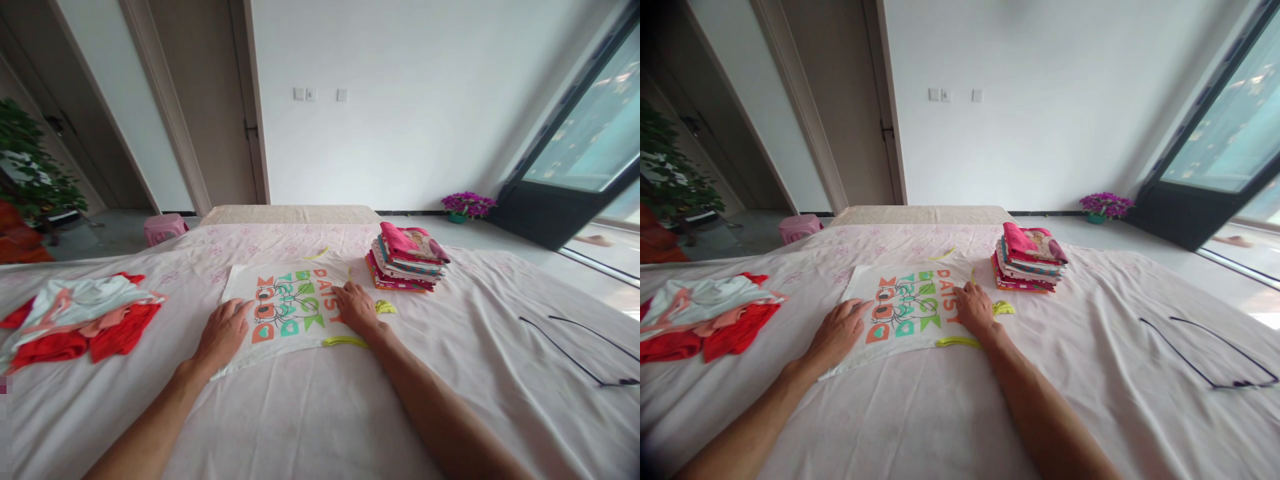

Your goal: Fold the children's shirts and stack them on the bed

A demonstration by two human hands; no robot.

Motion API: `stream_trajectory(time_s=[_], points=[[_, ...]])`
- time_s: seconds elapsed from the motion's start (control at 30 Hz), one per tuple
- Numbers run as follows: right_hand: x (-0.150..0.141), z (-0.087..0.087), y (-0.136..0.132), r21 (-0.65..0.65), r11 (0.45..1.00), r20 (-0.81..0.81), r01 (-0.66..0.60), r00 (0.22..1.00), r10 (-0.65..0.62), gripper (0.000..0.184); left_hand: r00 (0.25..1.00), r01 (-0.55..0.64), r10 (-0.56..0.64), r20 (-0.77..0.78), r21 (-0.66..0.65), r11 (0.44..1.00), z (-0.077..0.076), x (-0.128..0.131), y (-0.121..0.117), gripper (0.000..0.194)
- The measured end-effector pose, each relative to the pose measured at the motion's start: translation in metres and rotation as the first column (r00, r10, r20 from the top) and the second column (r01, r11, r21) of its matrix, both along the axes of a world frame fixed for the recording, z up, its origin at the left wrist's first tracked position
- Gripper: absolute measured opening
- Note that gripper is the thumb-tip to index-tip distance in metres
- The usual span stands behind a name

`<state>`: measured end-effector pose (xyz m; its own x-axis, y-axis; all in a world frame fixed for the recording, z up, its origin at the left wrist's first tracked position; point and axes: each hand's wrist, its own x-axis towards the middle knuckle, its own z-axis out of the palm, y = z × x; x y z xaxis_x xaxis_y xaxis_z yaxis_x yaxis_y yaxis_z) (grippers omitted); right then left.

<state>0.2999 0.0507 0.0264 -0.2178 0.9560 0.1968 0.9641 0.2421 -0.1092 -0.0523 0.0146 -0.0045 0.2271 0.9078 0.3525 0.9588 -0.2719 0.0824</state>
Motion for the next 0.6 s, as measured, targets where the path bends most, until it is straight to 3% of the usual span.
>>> stream_trajectory(time_s=[0.6], points=[[-0.0009,0.0040,-0.0008,-0.025,0.999,-0.001,0.022,1.000,-0.022,0.034,0.998,0.049,-0.051,0.039,0.030,0.998,-0.0010,-0.0017,0.0008,0.045]])
